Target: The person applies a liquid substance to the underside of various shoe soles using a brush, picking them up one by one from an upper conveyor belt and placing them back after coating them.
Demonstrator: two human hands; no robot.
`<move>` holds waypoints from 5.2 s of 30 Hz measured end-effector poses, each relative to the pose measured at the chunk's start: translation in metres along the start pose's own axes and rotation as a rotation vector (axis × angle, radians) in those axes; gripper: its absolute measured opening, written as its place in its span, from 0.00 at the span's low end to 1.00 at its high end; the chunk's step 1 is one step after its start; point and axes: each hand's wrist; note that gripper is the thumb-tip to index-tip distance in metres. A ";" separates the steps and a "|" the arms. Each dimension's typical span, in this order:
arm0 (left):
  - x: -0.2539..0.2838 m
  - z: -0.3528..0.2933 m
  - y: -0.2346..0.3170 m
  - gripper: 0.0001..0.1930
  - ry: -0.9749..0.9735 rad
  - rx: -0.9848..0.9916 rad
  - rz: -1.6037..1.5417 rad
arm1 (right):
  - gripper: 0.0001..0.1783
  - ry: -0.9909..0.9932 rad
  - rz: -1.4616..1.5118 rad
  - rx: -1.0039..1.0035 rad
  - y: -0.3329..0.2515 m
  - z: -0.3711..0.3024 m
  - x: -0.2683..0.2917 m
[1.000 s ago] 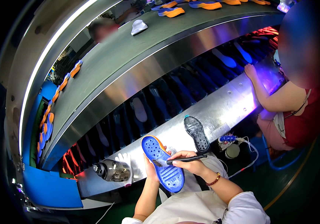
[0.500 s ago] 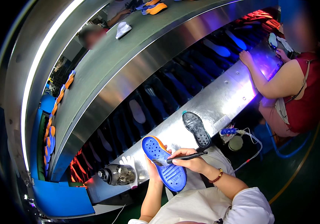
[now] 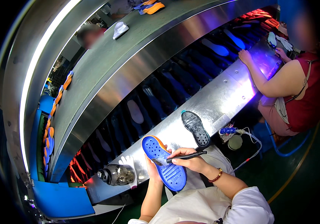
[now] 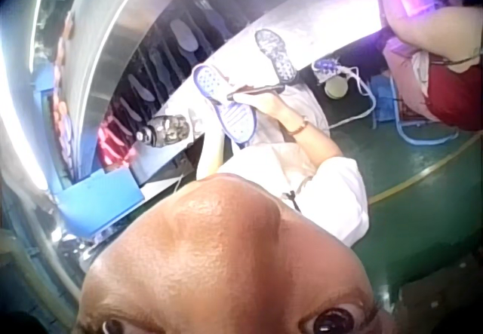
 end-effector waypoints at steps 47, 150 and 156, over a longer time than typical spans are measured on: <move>-0.025 0.003 0.009 0.35 -0.129 -0.041 -0.045 | 0.09 0.068 -0.030 0.044 -0.030 0.000 -0.005; -0.060 -0.057 0.082 0.30 -0.182 0.350 0.470 | 0.14 -0.589 -0.875 -0.012 -0.142 0.032 -0.002; -0.047 -0.043 0.057 0.29 -0.179 0.205 0.139 | 0.10 -0.128 -0.610 -0.077 -0.115 0.041 0.008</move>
Point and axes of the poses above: each hand's wrist, its own z-axis towards the middle knuckle, its own x-axis out of the back of the hand, y = z × x, and after that the axes turned 2 degrees about -x, right-handed
